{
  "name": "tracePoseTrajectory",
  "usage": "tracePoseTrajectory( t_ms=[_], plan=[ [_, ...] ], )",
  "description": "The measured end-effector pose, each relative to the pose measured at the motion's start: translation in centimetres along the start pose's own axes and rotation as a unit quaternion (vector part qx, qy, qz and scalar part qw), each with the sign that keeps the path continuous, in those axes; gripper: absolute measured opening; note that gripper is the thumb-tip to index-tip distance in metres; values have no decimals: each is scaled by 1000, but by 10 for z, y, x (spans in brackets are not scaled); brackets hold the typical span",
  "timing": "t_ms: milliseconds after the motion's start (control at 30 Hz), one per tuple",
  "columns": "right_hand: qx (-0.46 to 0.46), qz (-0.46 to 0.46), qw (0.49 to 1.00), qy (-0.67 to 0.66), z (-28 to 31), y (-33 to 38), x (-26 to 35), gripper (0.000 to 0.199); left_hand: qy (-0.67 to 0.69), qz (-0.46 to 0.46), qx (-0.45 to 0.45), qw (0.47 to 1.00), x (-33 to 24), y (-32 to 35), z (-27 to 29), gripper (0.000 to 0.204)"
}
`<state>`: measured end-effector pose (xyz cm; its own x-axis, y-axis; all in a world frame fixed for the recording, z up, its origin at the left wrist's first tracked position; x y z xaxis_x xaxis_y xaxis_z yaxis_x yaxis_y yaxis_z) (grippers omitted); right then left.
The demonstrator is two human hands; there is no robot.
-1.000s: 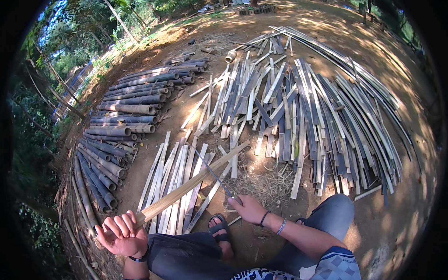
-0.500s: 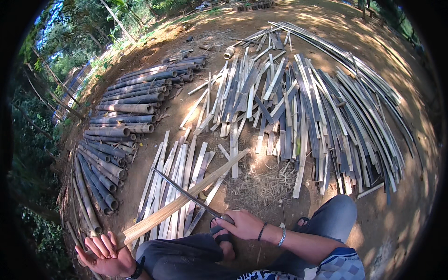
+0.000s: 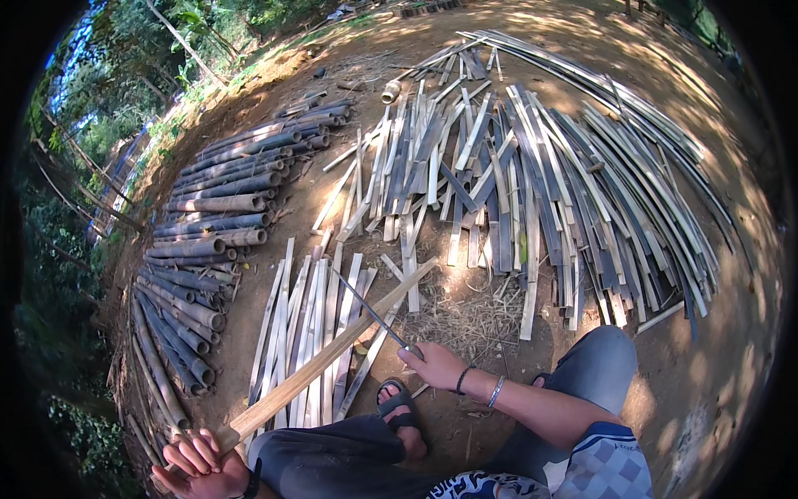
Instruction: The person shaves and smooths a length of bamboo using a knife while sitting on the ground outdoors.
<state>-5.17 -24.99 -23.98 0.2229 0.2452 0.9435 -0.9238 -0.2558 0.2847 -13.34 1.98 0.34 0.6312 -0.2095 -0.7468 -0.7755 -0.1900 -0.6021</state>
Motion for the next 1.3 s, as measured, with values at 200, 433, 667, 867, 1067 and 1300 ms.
tracePoseTrajectory(
  t_ms=[200,433,667,867,1067,1300],
  plan=[
    [139,90,975,-148,-15,51,66,47,-9,-91,78,993,5,0,2,47],
    [183,112,976,-49,-15,78,83,45,76,-96,252,960,9,-11,-8,42],
    [21,53,995,-87,-3,34,22,45,22,-104,202,973,9,-6,-5,42],
    [161,147,973,-77,-26,83,80,44,39,-82,158,983,8,-9,2,43],
    [-38,36,997,-54,-4,14,-6,49,15,-89,198,976,8,-14,2,44],
    [48,82,992,-81,-18,35,30,45,14,-96,115,989,9,-9,3,44]
  ],
)
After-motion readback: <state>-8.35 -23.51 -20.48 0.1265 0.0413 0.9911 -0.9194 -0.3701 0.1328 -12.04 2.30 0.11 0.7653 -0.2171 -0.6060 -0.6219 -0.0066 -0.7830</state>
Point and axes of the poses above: each hand's wrist, its own y-axis away from the middle knuckle, its own z-axis out of the back of the hand, x = y × z, the point moved 2 cm from there along -y, towards the middle knuckle, and after that the axes turned 10 degrees about -y, right-handed, at the moved point
